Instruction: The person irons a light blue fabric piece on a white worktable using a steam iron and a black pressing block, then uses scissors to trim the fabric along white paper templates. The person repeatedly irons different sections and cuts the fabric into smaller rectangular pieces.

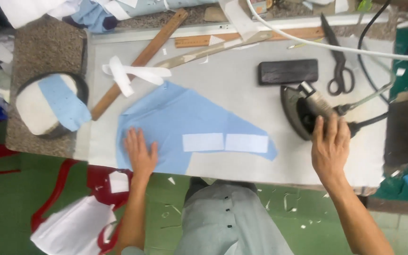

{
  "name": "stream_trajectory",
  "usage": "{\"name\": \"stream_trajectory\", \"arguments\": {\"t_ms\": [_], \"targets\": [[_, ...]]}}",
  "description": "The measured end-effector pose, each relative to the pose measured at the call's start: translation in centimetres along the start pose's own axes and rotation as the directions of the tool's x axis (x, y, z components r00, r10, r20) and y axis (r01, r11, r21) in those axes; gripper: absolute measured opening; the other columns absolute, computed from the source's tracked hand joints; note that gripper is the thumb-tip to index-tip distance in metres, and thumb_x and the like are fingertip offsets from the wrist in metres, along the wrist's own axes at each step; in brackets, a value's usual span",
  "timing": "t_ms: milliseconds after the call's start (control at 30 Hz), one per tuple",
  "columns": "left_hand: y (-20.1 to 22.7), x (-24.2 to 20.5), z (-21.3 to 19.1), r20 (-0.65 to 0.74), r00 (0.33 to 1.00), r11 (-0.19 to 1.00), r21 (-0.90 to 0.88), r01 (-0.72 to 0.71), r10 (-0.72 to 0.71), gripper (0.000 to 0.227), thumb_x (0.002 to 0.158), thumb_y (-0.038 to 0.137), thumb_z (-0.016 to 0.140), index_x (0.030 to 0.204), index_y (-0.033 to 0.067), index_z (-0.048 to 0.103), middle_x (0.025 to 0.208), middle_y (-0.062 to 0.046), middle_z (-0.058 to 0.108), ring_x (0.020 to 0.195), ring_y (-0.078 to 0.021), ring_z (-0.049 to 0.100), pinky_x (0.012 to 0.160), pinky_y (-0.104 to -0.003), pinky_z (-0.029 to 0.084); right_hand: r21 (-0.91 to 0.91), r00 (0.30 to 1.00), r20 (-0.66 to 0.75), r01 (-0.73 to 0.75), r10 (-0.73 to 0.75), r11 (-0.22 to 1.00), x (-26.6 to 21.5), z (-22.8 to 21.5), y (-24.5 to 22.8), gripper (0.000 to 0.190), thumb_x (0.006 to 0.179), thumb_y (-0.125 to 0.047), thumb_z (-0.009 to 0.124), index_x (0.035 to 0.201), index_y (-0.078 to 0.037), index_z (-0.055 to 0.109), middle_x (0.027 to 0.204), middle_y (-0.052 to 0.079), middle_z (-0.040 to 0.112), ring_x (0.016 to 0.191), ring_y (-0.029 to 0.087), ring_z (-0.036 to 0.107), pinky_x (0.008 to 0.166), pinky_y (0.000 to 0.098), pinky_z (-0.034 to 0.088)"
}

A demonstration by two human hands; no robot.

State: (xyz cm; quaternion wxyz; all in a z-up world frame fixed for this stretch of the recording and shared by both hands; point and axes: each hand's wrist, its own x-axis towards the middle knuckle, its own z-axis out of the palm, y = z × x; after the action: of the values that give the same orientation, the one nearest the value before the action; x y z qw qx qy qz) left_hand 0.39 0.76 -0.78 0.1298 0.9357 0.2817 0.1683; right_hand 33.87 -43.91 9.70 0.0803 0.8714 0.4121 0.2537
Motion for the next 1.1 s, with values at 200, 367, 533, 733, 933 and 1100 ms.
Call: {"name": "stream_trajectory", "arguments": {"t_ms": [200, 367, 533, 733, 933, 1100], "targets": [[-0.1, -0.5, 1.6, 0.209, 0.964, 0.977, 0.102, -0.186, 0.161, 0.067, 0.099, 0.043, 0.058, 0.153, 0.0049, 0.046, 0.163, -0.022, 0.037, 0.153, -0.0385, 0.03, 0.123, -0.062, 0.015, 0.335, 0.995, 0.088, 0.018, -0.05, 0.942, -4.7, 3.3, -12.7, 0.068, 0.089, -0.041, 0.069, 0.145, -0.007, 0.055, 0.147, 0.02, 0.058, 0.136, 0.037, 0.055, 0.113, 0.0508, 0.044], [1.2, -3.9, 1.2, 0.257, 0.957, 0.977, 0.124, -0.171, 0.135, 0.073, 0.098, 0.051, 0.052, 0.156, 0.0078, 0.042, 0.164, -0.024, 0.034, 0.153, -0.0424, 0.027, 0.121, -0.066, 0.015, 0.224, 0.881, 0.459, 0.015, -0.12, 0.974, -7.8, 3.6, -14.7, 0.075, 0.096, -0.071, 0.035, 0.155, -0.025, 0.042, 0.163, 0.003, 0.041, 0.153, 0.022, 0.034, 0.126, 0.0452, 0.025], [2.2, -6.5, 0.4, 0.289, 0.952, 0.969, 0.193, -0.156, 0.096, 0.076, 0.096, 0.058, 0.049, 0.157, 0.0123, 0.042, 0.163, -0.022, 0.035, 0.153, -0.0415, 0.029, 0.122, -0.062, 0.018, 0.208, 0.775, 0.607, 0.058, -0.176, 0.976, -10.0, 2.2, -13.7, 0.085, 0.093, -0.08, 0.013, 0.158, -0.029, 0.033, 0.166, -0.001, 0.033, 0.155, 0.019, 0.026, 0.129, 0.0456, 0.017], [3.2, -5.2, 0.3, 0.301, 0.952, 0.978, 0.178, -0.112, 0.055, 0.08, 0.094, 0.061, 0.05, 0.156, 0.0114, 0.043, 0.162, -0.025, 0.036, 0.152, -0.043, 0.03, 0.122, -0.063, 0.02, 0.248, 0.826, 0.531, 0.063, -0.19, 0.967, -9.1, 2.7, -13.8, 0.082, 0.093, -0.078, 0.022, 0.156, -0.027, 0.038, 0.165, 0.0, 0.036, 0.155, 0.02, 0.028, 0.13, 0.0461, 0.013], [4.5, 2.5, 4.3, 0.188, 0.928, 0.946, -0.095, -0.309, 0.322, 0.063, 0.098, 0.046, 0.055, 0.152, 0.0124, 0.051, 0.158, -0.019, 0.045, 0.149, -0.0374, 0.038, 0.119, -0.061, 0.024, 0.433, 0.931, 0.267, 0.114, -0.249, 0.894, -4.8, 5.8, -16.6, 0.073, 0.095, -0.069, 0.038, 0.15, -0.022, 0.049, 0.161, 0.004, 0.044, 0.151, 0.024, 0.035, 0.125, 0.048, 0.024], [-0.2, 10.0, 5.9, -0.185, 0.962, 0.966, 0.196, -0.166, 0.203, 0.049, 0.094, 0.037, 0.071, 0.132, 0.0056, 0.067, 0.138, -0.019, 0.061, 0.133, -0.0368, 0.055, 0.112, -0.054, 0.039, 0.482, 0.948, 0.204, 0.12, -0.244, 0.868, -3.0, 6.9, -16.5, 0.054, 0.1, -0.058, 0.047, 0.13, -0.017, 0.064, 0.144, 0.008, 0.06, 0.14, 0.024, 0.05, 0.123, 0.0451, 0.031]]}}
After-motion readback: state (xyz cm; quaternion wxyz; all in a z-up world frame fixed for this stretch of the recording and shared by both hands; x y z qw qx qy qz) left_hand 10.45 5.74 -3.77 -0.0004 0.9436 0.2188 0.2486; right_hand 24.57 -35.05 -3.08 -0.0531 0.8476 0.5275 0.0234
